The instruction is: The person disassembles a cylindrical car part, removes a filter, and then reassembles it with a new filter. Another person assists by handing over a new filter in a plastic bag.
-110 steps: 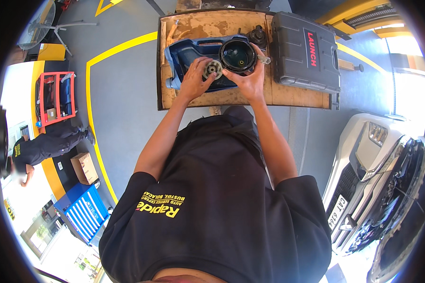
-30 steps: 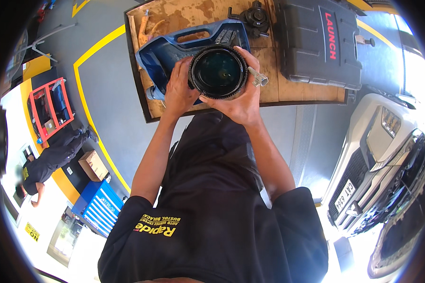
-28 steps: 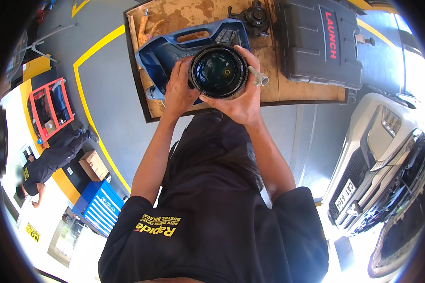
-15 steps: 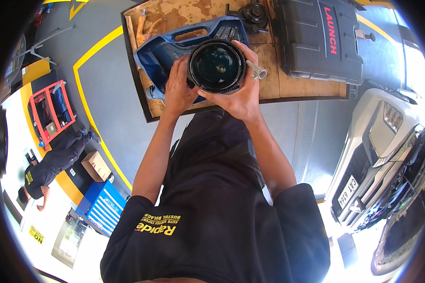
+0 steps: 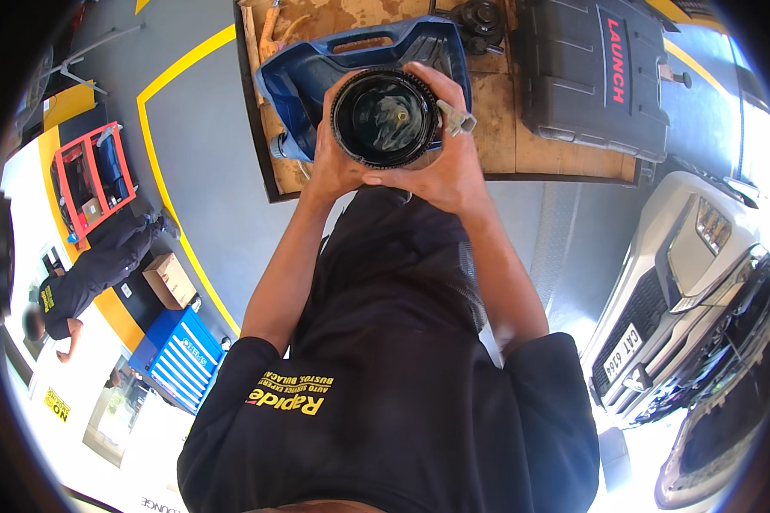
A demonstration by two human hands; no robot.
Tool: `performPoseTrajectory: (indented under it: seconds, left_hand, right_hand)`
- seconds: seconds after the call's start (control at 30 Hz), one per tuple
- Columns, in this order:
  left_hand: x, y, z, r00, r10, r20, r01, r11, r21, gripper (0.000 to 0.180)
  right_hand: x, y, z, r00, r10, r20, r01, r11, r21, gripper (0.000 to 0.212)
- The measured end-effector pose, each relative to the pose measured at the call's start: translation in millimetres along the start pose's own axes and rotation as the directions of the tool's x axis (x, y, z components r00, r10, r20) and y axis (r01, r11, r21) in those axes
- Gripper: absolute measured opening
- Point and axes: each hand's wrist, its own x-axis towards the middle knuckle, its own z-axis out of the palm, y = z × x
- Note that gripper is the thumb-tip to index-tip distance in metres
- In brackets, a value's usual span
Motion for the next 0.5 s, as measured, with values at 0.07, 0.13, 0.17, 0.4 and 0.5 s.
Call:
performPoseTrajectory:
  seconds: [0.07,0.13,0.17,0.4,0.5]
  left_hand:
    - [-0.9,2.3,1.2,0.999,0.027,-0.030,-0.025,0.998,0.064,0.122]
    - [-2.0,2.9,4.1,0.999,-0.006,-0.046,0.009,0.998,0.063,0.123]
    - [-2.5,2.6,4.9,0.998,-0.024,-0.056,0.027,0.998,0.061,0.124]
    - [-3.1,6.7,7.1,0.997,-0.012,-0.079,0.013,1.000,0.008,0.121]
    - [-1.1,10.9,8.9,0.996,-0.016,-0.091,0.016,1.000,0.001,0.119]
  right_hand:
    - [3.8,-7.2,-16.3,0.999,-0.044,0.026,0.043,0.998,0.049,0.146]
    - [10.2,-21.8,-34.0,0.996,-0.086,0.007,0.085,0.992,0.095,0.153]
    - [14.5,-26.0,-43.6,0.994,-0.107,-0.013,0.108,0.988,0.114,0.149]
    - [56.3,-109.5,-81.6,0.836,-0.324,0.443,0.547,0.563,-0.620,0.089]
    - [57.5,-132.5,-53.2,0.803,-0.136,0.580,0.587,0.343,-0.733,0.095]
